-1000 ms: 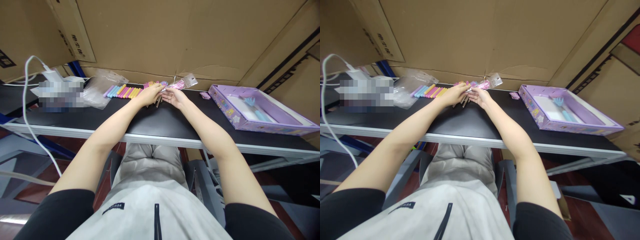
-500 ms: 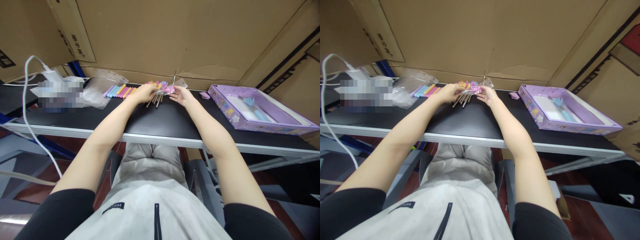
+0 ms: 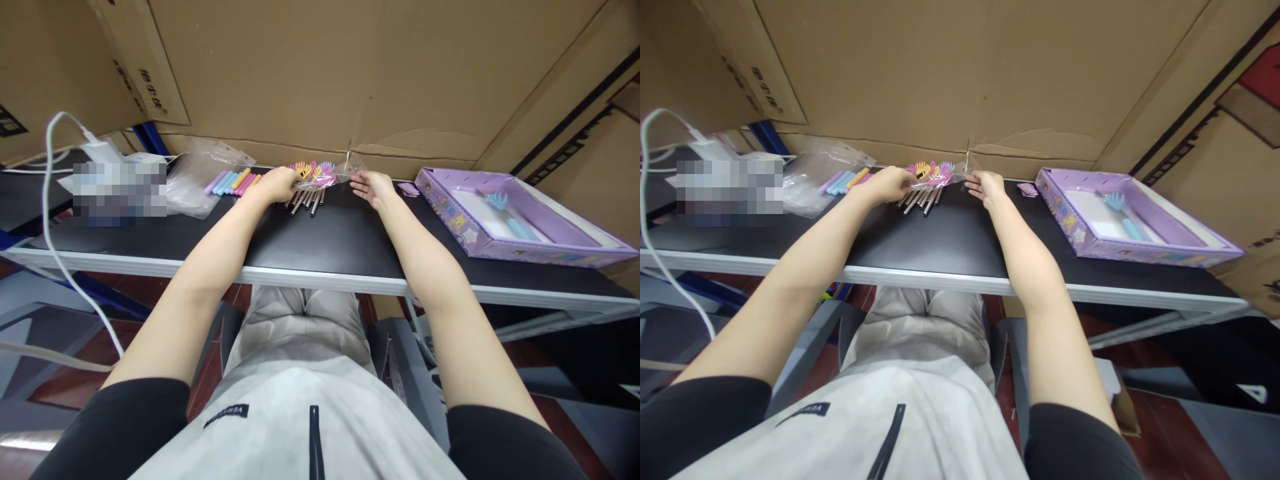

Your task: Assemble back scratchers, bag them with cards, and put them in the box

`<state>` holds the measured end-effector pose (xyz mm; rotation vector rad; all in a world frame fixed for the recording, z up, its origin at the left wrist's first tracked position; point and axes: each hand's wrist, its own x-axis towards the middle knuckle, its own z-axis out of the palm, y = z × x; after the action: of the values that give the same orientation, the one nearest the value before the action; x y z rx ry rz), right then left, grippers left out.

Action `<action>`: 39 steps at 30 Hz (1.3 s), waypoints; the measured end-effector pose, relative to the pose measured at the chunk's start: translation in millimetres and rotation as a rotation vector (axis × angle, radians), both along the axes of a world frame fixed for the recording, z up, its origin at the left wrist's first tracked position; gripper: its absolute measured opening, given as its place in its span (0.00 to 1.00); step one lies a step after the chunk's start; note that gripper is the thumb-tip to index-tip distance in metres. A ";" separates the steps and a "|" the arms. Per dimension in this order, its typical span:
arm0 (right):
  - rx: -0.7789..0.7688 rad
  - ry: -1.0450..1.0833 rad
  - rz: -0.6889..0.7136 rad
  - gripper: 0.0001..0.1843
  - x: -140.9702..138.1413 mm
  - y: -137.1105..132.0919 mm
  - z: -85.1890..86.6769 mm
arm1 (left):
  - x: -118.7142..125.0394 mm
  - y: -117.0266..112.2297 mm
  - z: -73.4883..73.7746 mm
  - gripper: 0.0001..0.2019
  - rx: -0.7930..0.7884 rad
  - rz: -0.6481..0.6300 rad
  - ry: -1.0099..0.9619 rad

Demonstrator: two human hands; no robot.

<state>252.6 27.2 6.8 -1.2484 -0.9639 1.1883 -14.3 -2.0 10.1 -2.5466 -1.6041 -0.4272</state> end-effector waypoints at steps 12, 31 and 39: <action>-0.042 0.057 0.043 0.12 -10.8 -17.0 8.6 | 2.3 -11.8 11.8 0.24 -0.058 0.121 0.156; -0.080 0.083 0.117 0.11 -16.0 -18.8 8.6 | 25.1 -0.9 22.1 0.31 -0.019 0.018 -0.001; -0.073 0.088 0.137 0.13 -16.3 -15.3 4.6 | 81.0 38.0 3.9 0.30 -0.039 -0.024 -0.110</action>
<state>236.3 11.9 11.4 -1.1923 -0.9599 1.3850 66.7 36.0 14.0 -2.6163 -1.6342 -0.5536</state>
